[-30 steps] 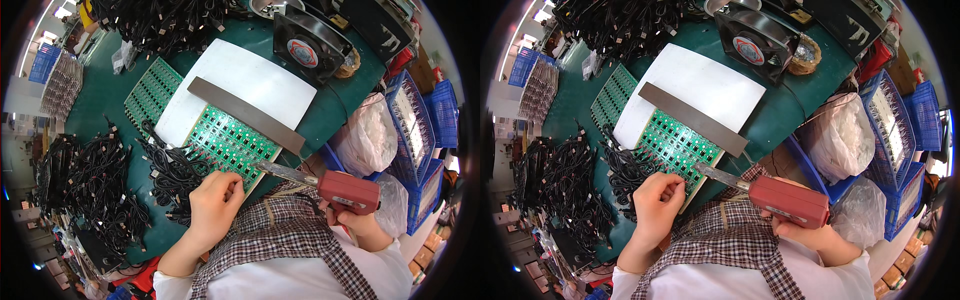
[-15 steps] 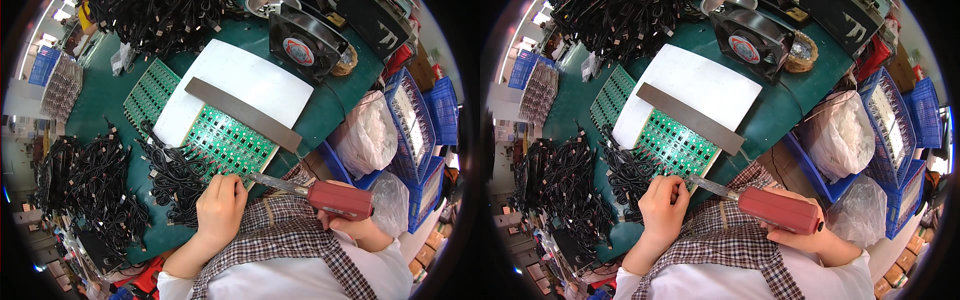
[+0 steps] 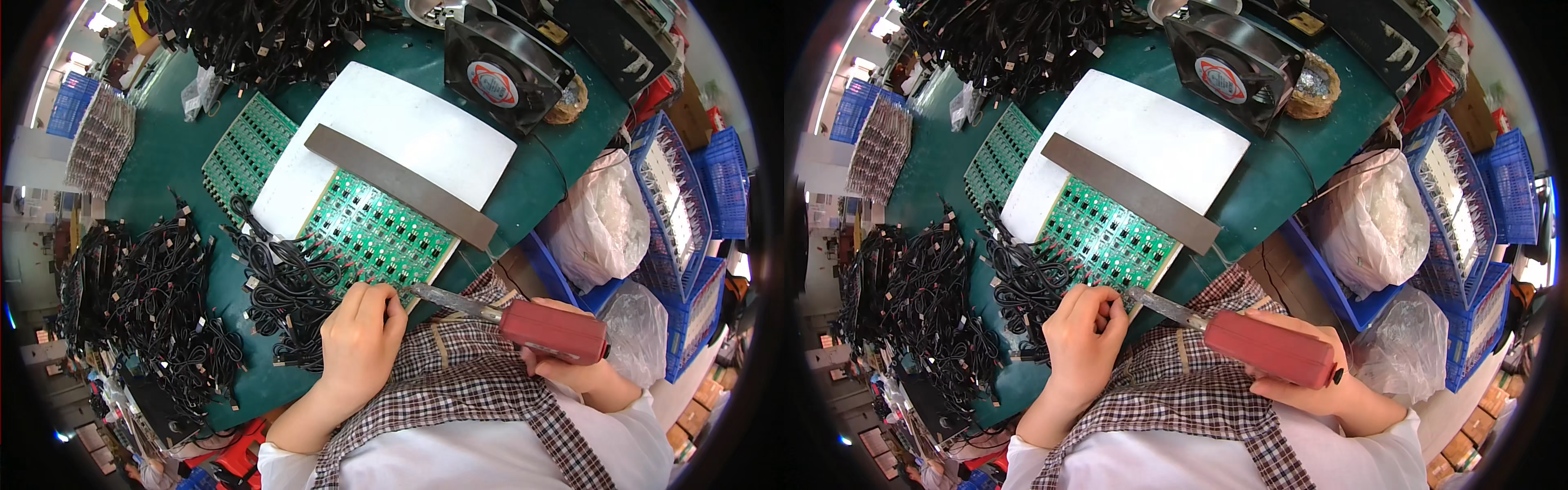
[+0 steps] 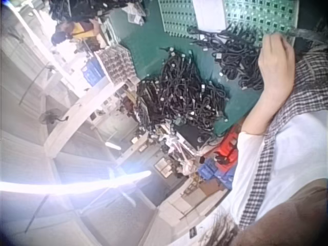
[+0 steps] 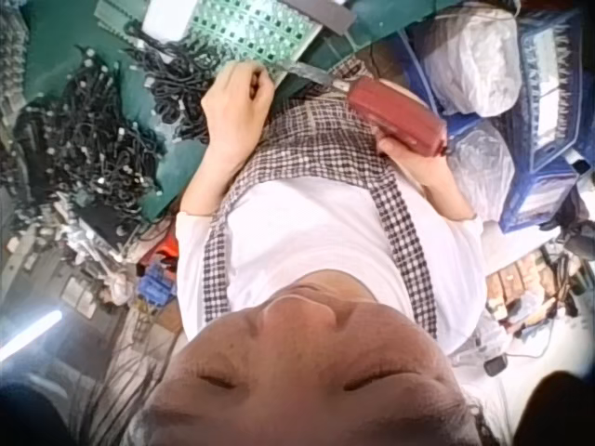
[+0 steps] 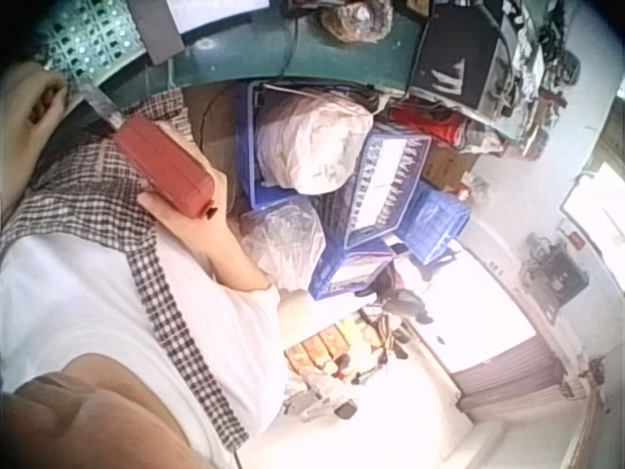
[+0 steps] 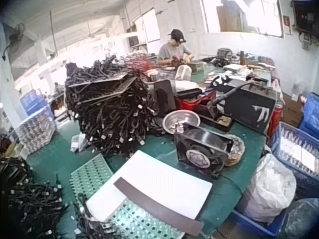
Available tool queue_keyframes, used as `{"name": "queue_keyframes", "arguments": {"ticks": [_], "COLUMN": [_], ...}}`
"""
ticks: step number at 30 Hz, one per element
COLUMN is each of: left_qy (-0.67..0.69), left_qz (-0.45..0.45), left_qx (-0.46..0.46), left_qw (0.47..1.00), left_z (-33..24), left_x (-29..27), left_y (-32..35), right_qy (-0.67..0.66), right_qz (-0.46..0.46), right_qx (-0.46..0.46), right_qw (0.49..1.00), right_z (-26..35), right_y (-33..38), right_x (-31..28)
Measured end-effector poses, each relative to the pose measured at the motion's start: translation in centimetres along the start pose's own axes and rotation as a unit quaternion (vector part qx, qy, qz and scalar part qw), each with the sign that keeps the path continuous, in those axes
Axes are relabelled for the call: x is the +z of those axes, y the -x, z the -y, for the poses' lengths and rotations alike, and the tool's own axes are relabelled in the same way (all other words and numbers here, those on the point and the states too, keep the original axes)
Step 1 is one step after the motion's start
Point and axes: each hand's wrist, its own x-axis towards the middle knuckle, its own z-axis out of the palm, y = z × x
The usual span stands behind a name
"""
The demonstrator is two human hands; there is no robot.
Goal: The person solders cables onto a circuit board by positioning the wire ends onto the board by hand and soldering them in place using a soldering iron.
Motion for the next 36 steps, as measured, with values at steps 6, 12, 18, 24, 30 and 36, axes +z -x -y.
{"name": "queue_keyframes", "arguments": {"ticks": [6, 12, 18, 24, 30, 36], "left_qy": [-0.012, -0.032, -0.025, -0.365, -0.284, -0.099], "left_qz": [-0.004, 0.037, 0.001, -0.108, -0.114, -0.068], "left_qx": [-0.015, 0.016, 0.087, -0.162, -0.207, -0.100], "left_qw": [1.000, 0.999, 0.996, 0.910, 0.929, 0.988], "left_z": [-0.4, 0.3, 0.2, 11.3, 17.6, 11.8], "left_x": [-0.6, -0.4, -2.7, -10.2, -12.1, -13.0], "left_y": [0.2, 0.8, 0.1, -2.1, 0.3, 1.8], "right_qy": [-0.062, -0.098, -0.080, -0.066, -0.071, -0.071], "right_qz": [0.006, -0.137, -0.128, -0.117, -0.103, -0.136], "right_qx": [0.010, 0.054, -0.025, -0.064, -0.046, -0.039], "right_qw": [0.998, 0.984, 0.988, 0.989, 0.991, 0.987], "right_z": [0.0, -0.2, -0.5, -0.6, -0.4, -0.1], "right_y": [-0.2, 1.1, 0.5, 0.4, -0.2, -0.2], "right_x": [-0.2, 0.6, -0.2, -0.3, 0.6, 0.7]}}
